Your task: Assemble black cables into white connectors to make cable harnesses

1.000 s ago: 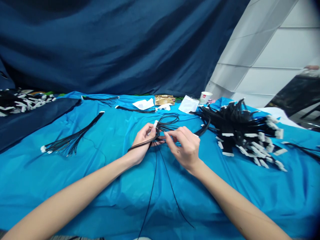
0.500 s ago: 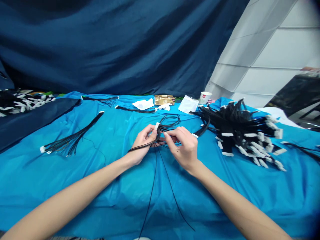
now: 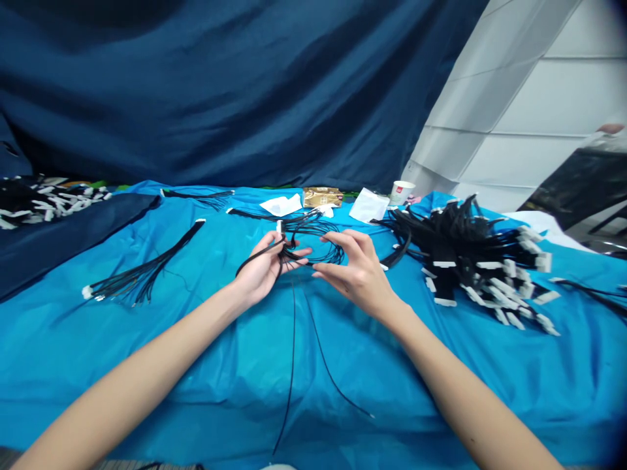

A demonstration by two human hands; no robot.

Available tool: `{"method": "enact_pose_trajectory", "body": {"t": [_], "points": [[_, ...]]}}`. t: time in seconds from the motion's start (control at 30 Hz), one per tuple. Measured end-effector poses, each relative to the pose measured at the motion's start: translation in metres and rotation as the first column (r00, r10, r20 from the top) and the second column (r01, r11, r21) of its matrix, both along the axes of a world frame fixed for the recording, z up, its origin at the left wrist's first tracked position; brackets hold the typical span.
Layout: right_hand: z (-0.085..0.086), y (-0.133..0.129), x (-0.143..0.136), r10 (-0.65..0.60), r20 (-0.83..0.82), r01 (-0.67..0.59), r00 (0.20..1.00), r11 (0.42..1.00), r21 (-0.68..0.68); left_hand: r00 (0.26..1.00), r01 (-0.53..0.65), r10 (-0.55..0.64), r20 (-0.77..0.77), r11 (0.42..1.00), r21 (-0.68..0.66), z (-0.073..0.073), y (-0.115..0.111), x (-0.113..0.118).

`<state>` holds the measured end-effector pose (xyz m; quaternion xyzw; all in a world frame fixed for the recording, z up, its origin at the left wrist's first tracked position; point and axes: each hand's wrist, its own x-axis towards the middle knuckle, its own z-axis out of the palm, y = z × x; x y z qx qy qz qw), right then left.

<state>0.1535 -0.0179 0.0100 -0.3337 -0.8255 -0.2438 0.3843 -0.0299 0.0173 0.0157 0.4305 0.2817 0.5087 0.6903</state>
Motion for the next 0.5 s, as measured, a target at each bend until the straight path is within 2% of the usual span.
{"method": "enact_pose_trajectory", "body": {"t": [0.13, 0.37, 0.5], "points": [[-0.0007, 0.0033, 0.0048, -0.044, 0.001, 0.044, 0.999, 0.999, 0.011, 0.999, -0.008, 0.009, 0.030, 1.000, -0.021, 0.0034, 0.0041, -0.0039], [-0.0015, 0.0041, 0.0066, -0.157, 0.003, 0.157, 0.988, 0.987, 0.037, 0.999, 0.050, -0.050, 0.006, 0.998, -0.044, 0.0055, 0.0031, -0.0050], [-0.0031, 0.0026, 0.0033, -0.178, 0.013, 0.177, 0.984, 0.982, 0.065, 0.998, 0.012, -0.007, 0.060, 0.997, -0.074, 0.0050, 0.0050, -0.0025]]}}
